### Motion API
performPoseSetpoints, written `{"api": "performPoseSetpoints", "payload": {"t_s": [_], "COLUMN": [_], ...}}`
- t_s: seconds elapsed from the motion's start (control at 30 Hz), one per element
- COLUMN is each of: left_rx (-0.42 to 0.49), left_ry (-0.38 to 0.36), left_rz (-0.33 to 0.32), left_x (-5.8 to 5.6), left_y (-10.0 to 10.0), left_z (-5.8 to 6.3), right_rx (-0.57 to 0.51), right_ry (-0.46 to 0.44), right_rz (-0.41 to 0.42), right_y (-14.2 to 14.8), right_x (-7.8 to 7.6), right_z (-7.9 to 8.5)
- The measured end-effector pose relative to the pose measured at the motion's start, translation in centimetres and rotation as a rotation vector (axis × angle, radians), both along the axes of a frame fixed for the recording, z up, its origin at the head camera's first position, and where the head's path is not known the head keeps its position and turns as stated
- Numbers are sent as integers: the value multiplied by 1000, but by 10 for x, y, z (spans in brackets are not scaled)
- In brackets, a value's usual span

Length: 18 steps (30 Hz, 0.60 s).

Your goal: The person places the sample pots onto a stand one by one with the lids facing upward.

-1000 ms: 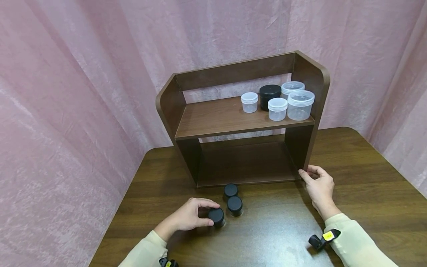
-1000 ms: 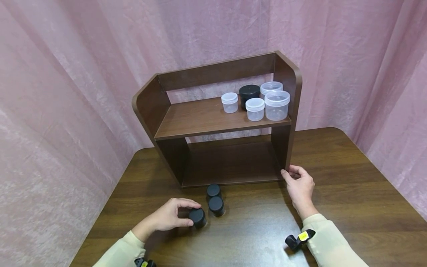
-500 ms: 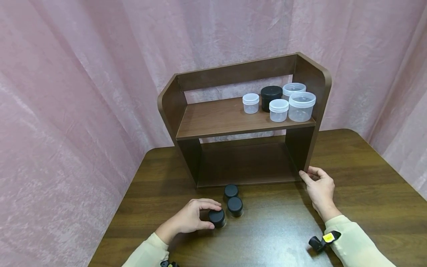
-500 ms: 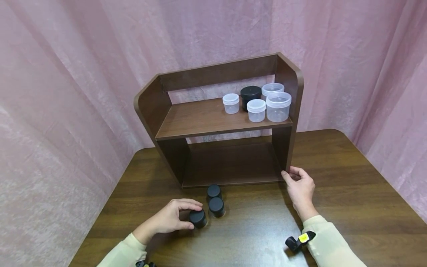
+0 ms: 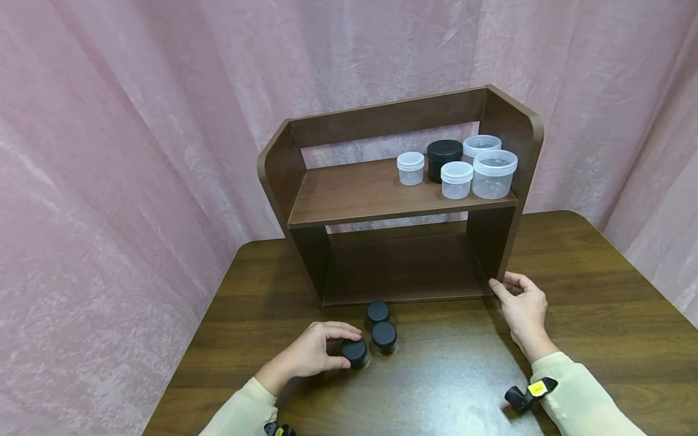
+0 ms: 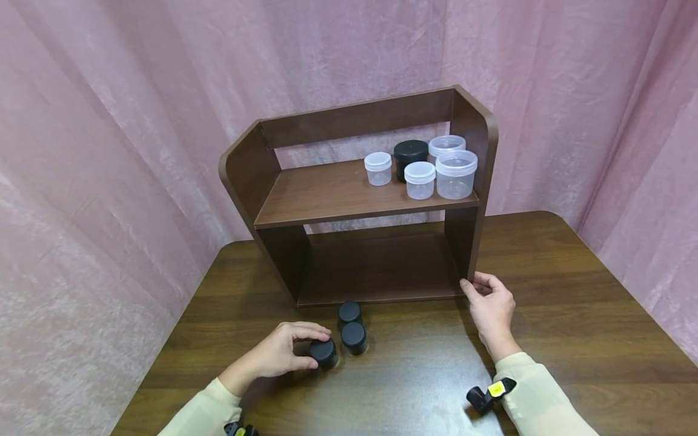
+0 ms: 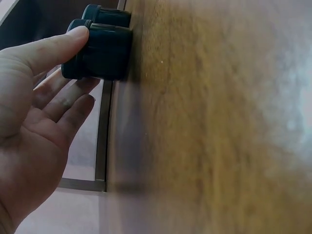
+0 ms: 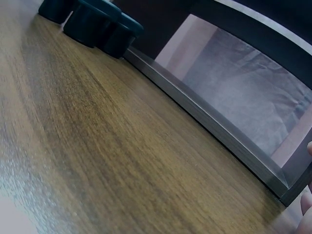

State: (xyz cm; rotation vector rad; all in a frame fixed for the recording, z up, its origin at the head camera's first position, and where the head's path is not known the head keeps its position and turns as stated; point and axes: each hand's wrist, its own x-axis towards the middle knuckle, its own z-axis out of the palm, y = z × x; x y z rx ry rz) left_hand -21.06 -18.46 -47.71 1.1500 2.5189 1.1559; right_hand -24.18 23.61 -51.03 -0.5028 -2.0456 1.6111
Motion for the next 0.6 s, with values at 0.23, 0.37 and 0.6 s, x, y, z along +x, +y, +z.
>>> {"api": "performPoseSetpoints", "payload": {"t_s": [0.23,0.37,0.6], "left_rx": [-15,-23,-36], "left_ry": [5,0,5], "left_rz": [22,35,39], "left_x": [-4,-6,-8], "left_y": [1,2,2], "left_z": [-1,-2,-4], "right_rx": [-4,-10,-7], "right_ry": [-1,7,13], "right_rz": [0,0,5], "right_y": [0,0,-1], "right_x": [0,0,0], "right_z": [1,1,1]}}
